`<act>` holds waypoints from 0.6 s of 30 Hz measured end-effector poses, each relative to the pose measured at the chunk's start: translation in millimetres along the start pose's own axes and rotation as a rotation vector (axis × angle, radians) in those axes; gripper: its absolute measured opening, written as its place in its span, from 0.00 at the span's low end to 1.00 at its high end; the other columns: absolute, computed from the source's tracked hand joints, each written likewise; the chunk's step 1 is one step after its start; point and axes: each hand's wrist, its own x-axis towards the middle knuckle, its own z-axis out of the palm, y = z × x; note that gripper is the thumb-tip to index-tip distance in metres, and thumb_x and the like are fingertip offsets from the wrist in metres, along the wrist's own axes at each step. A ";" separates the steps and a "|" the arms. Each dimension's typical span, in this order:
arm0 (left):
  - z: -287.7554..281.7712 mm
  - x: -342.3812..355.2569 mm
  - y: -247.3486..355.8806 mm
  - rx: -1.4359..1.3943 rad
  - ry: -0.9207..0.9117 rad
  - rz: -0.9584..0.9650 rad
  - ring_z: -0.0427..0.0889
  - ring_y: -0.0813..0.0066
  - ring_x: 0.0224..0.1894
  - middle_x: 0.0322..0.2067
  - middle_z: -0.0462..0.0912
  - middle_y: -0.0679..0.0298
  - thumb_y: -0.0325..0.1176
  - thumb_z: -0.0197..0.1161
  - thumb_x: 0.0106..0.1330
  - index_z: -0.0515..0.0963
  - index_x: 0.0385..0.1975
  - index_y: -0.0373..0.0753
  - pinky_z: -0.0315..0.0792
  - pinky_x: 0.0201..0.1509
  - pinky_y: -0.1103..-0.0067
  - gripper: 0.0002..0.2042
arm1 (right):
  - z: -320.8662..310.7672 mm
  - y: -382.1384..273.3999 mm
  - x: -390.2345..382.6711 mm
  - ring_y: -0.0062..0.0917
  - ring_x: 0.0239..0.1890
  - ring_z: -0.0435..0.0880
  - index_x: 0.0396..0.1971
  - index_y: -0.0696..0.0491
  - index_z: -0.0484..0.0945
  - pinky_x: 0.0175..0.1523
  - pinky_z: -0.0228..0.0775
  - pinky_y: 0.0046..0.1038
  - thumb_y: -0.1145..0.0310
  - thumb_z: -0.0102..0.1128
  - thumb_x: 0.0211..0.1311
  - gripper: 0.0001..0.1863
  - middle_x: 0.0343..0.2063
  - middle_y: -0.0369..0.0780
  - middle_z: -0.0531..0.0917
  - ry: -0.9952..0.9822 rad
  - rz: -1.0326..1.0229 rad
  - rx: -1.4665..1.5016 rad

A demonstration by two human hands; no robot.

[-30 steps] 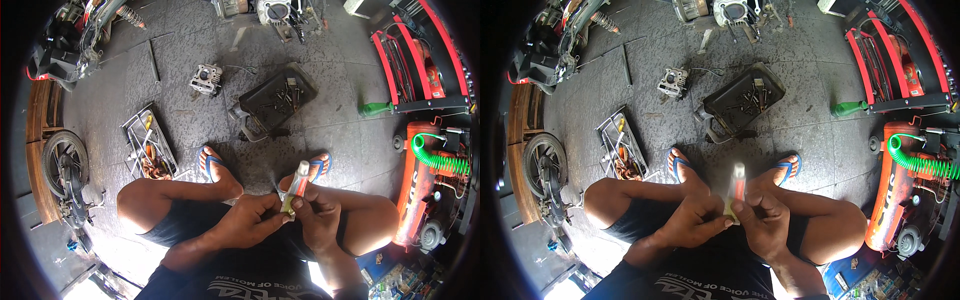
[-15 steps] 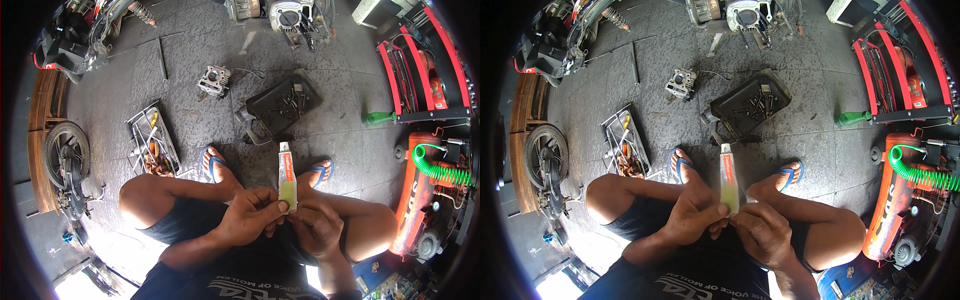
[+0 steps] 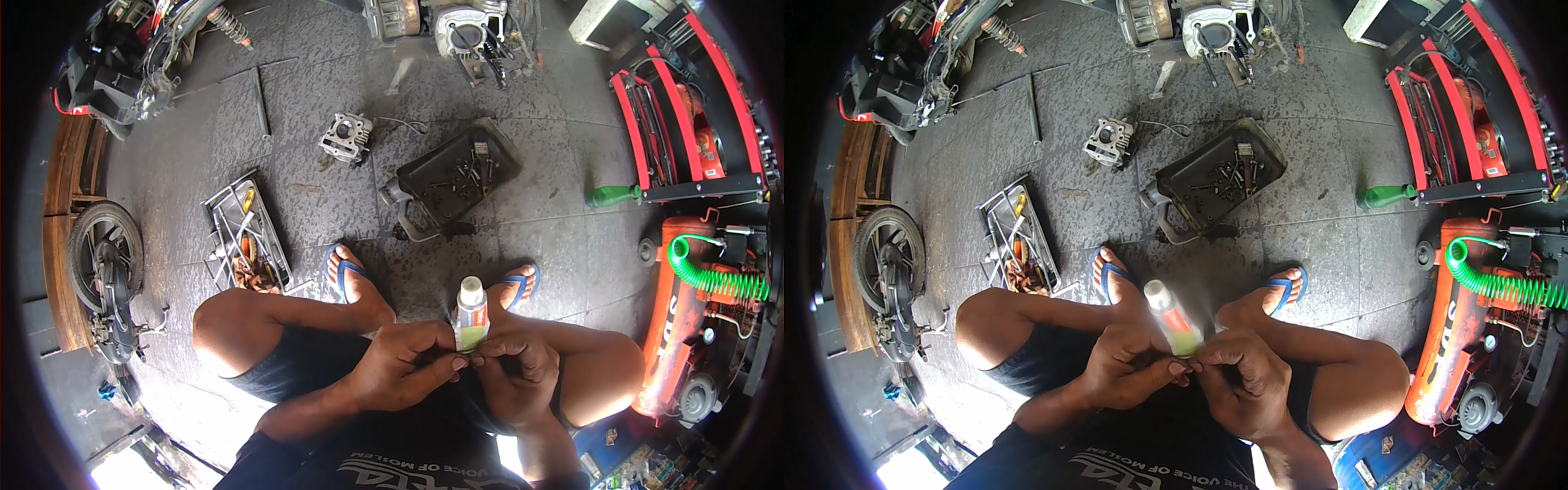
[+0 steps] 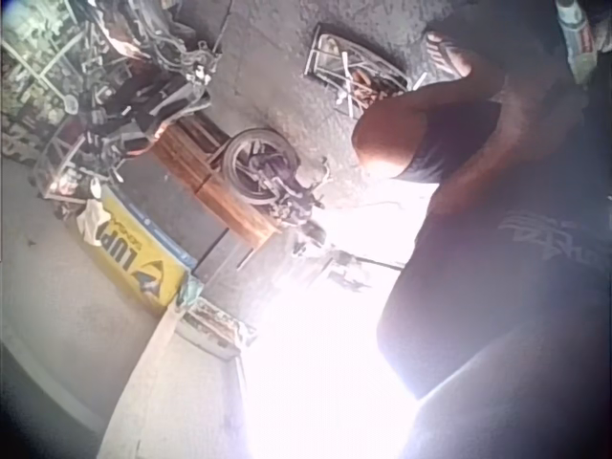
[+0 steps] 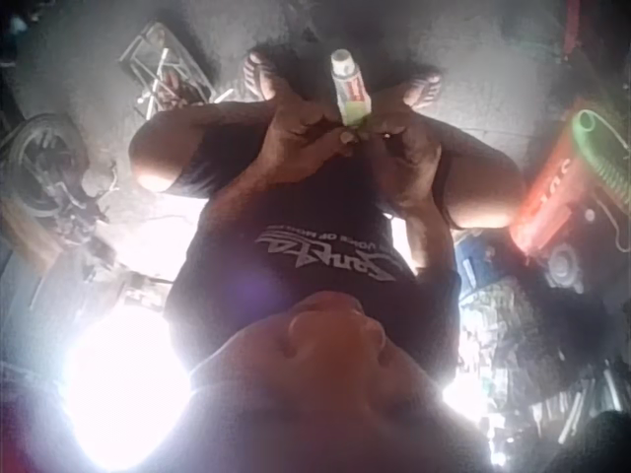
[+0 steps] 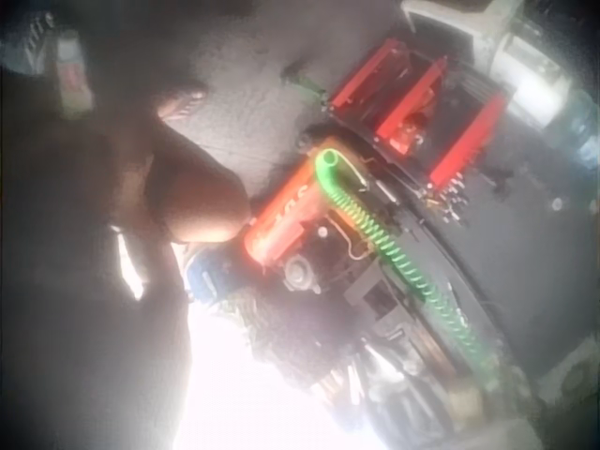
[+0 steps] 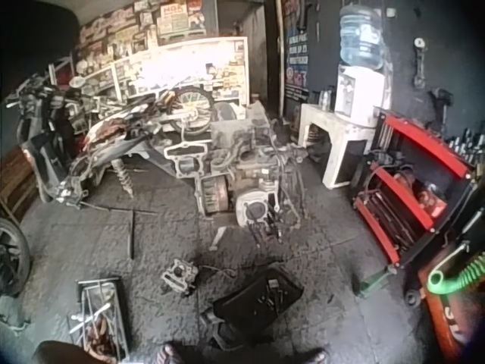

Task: The person applies a layer of sealant to a metal gasket before placing the gasket and then an engine head onto a motorcycle engine cylinder.

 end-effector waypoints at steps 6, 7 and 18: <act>0.8 1.1 -5.5 0.108 0.004 0.070 0.85 0.79 0.33 0.30 0.84 0.63 0.22 0.63 0.67 0.78 0.37 0.34 0.77 0.34 0.82 0.03 | -3.8 -6.9 3.8 0.16 0.30 0.82 0.32 0.57 0.75 0.32 0.73 0.21 0.83 0.68 0.56 0.10 0.29 0.38 0.81 -0.053 0.290 0.207; 1.2 1.9 -5.6 0.134 -0.004 0.086 0.85 0.79 0.33 0.30 0.84 0.63 0.22 0.63 0.66 0.78 0.37 0.35 0.77 0.34 0.82 0.03 | -8.3 -5.5 4.5 0.16 0.28 0.81 0.32 0.57 0.74 0.30 0.72 0.21 0.83 0.68 0.55 0.10 0.29 0.37 0.80 -0.111 0.257 0.137; 2.2 2.5 -2.8 0.246 -0.059 0.092 0.86 0.78 0.34 0.31 0.84 0.62 0.22 0.60 0.66 0.78 0.37 0.34 0.77 0.36 0.81 0.03 | -16.4 -5.2 5.1 0.19 0.21 0.79 0.29 0.57 0.74 0.24 0.69 0.22 0.81 0.71 0.52 0.12 0.22 0.37 0.79 -0.183 0.042 -0.075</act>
